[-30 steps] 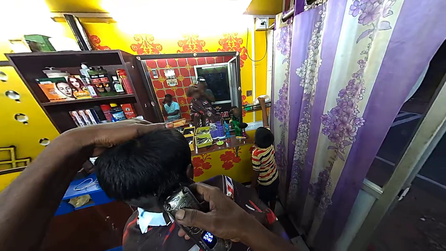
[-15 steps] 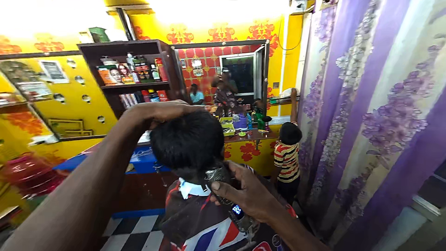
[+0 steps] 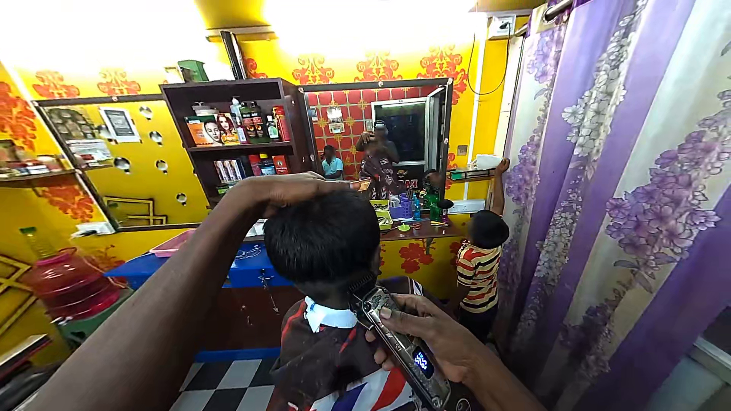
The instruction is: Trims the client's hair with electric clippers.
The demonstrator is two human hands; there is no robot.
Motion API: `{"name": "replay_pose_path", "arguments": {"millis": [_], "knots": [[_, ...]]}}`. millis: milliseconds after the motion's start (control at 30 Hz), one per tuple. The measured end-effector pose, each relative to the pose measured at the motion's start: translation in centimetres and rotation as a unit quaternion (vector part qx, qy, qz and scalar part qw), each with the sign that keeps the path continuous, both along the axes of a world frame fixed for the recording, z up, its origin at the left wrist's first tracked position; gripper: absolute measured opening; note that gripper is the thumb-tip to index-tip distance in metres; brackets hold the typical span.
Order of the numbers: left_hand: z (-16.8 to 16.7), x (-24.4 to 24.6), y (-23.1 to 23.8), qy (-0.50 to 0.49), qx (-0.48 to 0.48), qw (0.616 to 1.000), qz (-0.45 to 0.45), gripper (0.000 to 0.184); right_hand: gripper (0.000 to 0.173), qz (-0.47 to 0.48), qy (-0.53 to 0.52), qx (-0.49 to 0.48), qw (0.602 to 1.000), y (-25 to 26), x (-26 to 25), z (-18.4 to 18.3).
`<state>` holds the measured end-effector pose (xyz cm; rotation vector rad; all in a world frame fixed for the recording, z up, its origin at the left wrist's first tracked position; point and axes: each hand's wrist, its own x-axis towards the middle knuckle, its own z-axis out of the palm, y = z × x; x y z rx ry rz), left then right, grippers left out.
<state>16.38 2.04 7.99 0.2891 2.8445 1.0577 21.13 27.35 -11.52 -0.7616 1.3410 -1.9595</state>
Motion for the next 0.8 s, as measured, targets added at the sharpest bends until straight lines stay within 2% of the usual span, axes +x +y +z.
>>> {"name": "replay_pose_path", "arguments": {"millis": [433,633,733,800], "knots": [[0.0,0.1,-0.4,0.014,-0.016,1.000,-0.006,0.049,0.026,0.017,0.046,-0.021,0.999,0.0,-0.5,1.0],[0.0,0.7,0.1,0.016,-0.022,1.000,0.016,0.045,0.026,-0.009,0.054,-0.039,0.998,-0.4,-0.1,2.0],[0.0,-0.8,-1.9,0.018,-0.044,0.998,-0.044,0.044,0.030,-0.055,0.146,-0.035,0.987,-0.8,-0.2,2.3],[-0.3,-1.5,-2.4,0.034,-0.047,0.997,-0.041,0.044,0.044,-0.136,0.290,0.024,0.947,-0.7,0.2,2.1]]}}
